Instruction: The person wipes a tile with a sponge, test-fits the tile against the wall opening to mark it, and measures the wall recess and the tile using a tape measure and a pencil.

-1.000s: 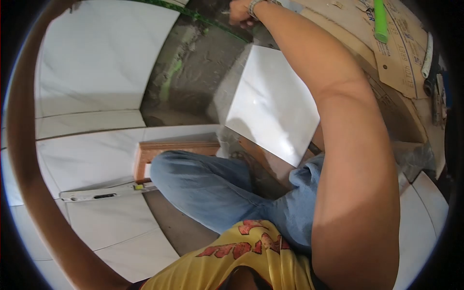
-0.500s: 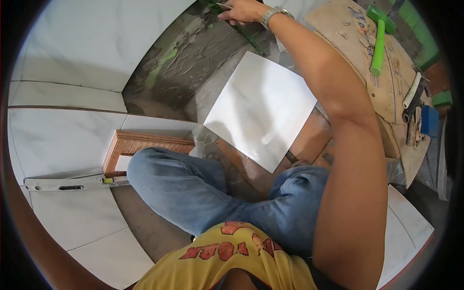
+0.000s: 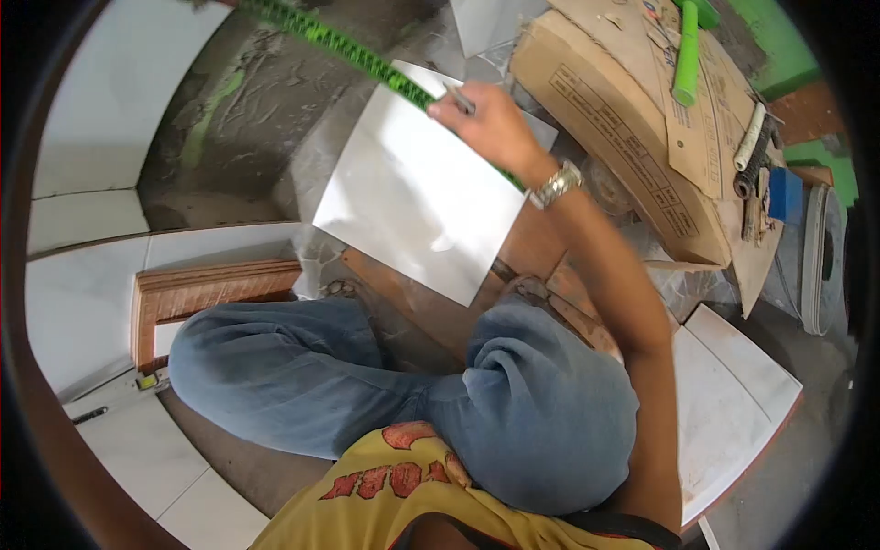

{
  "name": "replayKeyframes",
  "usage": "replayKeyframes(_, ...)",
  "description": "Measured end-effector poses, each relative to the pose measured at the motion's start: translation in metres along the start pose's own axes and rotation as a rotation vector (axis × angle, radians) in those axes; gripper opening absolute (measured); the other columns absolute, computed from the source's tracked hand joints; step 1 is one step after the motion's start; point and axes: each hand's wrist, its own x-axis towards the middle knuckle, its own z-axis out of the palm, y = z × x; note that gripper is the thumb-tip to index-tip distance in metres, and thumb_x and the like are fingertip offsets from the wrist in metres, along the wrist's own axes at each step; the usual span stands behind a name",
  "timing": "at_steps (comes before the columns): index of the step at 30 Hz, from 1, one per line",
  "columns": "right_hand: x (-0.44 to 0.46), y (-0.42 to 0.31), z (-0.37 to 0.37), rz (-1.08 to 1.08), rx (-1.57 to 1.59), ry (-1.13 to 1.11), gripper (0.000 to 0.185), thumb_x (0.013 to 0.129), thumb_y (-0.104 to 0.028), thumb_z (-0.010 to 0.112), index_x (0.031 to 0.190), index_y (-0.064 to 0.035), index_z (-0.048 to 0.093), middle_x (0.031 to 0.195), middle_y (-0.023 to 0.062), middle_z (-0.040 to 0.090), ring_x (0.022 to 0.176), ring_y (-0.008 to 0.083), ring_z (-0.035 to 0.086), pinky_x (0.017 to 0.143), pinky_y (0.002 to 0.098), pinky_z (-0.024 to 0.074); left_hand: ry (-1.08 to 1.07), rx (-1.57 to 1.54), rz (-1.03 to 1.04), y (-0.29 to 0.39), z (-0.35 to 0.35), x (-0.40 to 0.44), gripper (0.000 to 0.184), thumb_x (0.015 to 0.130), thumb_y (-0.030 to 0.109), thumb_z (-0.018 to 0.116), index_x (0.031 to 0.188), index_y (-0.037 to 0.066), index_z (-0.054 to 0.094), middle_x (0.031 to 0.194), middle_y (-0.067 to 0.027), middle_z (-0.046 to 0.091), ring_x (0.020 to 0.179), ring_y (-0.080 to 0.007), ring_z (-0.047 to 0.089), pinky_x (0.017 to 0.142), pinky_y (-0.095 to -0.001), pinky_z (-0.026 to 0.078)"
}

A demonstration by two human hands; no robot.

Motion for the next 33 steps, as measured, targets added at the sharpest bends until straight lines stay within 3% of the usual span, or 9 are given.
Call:
replayKeyframes(3,-0.039,0.005,0.003,0.098,0.039,-0.116,0.039,0.090,-0.041,0.072,0.090,-0.0016,0.073,0.078,0.0113,0.066,0.071,0.0210,0.061,0.067,0.0374,0.0485,0.117,-0.179,0.322,0.049,0.061,0.058,0.022,0.073,0.022,0.069,0.078,0.001,0.071,0.065,-0.0103,0.063,0.064,-0.0217,0.060,0.060,-0.0409,0.046)
replayKeyframes(5,-0.052,0.020,0.004,0.063,-0.105,-0.209,0.043,0.089,-0.044,0.071,0.091,-0.0008,0.074,0.082,0.0187,0.068,0.075,0.0307,0.065,0.070,0.0405,0.0496,0.046,-0.262,0.355,0.079,0.098,0.097,0.024,0.075,0.022,0.068,0.085,0.001,0.074,0.072,-0.0100,0.068,0.067,-0.0223,0.062,0.063,-0.0416,0.047)
replayKeyframes(9,-0.096,0.060,-0.015,0.272,-0.124,-0.095,0.038,0.095,-0.036,0.063,0.091,0.0007,0.073,0.084,0.0197,0.070,0.077,0.0301,0.067,0.072,0.0403,0.0509,0.062,-0.571,0.506,0.100,0.190,0.161,0.026,0.077,0.022,0.067,0.092,0.002,0.076,0.080,-0.0127,0.072,0.076,-0.0233,0.067,0.070,-0.0395,0.051)
replayKeyframes(12,-0.134,0.129,-0.027,0.453,-0.145,0.156,0.036,0.102,-0.027,0.051,0.095,0.0024,0.070,0.085,0.0178,0.072,0.074,0.0261,0.068,0.068,0.0372,0.0523,0.160,-0.861,0.510,0.115,0.283,0.191,0.026,0.078,0.021,0.066,0.093,0.001,0.075,0.082,-0.0135,0.073,0.079,-0.0235,0.067,0.073,-0.0387,0.052)
replayKeyframes(14,-0.149,0.134,-0.025,0.857,0.009,0.015,0.035,0.104,-0.026,0.047,0.104,0.0029,0.067,0.085,0.0148,0.072,0.067,0.0217,0.068,0.060,0.0334,0.0528,0.095,-1.052,0.362,0.137,0.319,0.190,0.026,0.079,0.020,0.066,0.092,0.000,0.075,0.083,-0.0145,0.073,0.080,-0.0247,0.068,0.075,-0.0385,0.052)
replayKeyframes(17,-0.157,0.132,-0.005,1.019,0.263,0.110,0.030,0.105,-0.022,0.048,0.108,0.0033,0.064,0.086,0.0131,0.071,0.062,0.0187,0.067,0.054,0.0306,0.0534,0.201,-1.157,0.272,0.173,0.361,0.185,0.026,0.080,0.021,0.066,0.092,0.000,0.075,0.084,-0.0163,0.073,0.080,-0.0264,0.069,0.076,-0.0382,0.053)
replayKeyframes(23,-0.146,0.150,0.030,0.890,0.462,0.343,0.026,0.105,-0.013,0.046,0.113,0.0057,0.062,0.096,0.0139,0.071,0.073,0.0198,0.069,0.059,0.0311,0.0581,0.335,-1.291,0.044,0.213,0.376,0.182,0.026,0.081,0.024,0.068,0.093,0.002,0.076,0.087,-0.0178,0.073,0.082,-0.0284,0.070,0.077,-0.0389,0.054)
replayKeyframes(27,-0.141,0.146,0.041,0.864,0.221,0.369,0.027,0.102,-0.008,0.044,0.115,0.0075,0.062,0.096,0.0137,0.071,0.077,0.0203,0.070,0.064,0.0315,0.0591,0.330,-1.367,-0.085,0.222,0.371,0.164,0.027,0.081,0.025,0.068,0.094,0.003,0.077,0.089,-0.0180,0.074,0.083,-0.0289,0.071,0.078,-0.0396,0.054)
replayKeyframes(33,-0.145,0.154,0.034,0.811,0.239,0.338,0.030,0.100,-0.005,0.043,0.119,0.0064,0.062,0.095,0.0129,0.072,0.079,0.0193,0.071,0.064,0.0303,0.0580,0.297,-1.294,0.001,0.225,0.375,0.141,0.026,0.082,0.022,0.066,0.096,0.003,0.077,0.093,-0.0188,0.074,0.088,-0.0298,0.072,0.080,-0.0389,0.055)
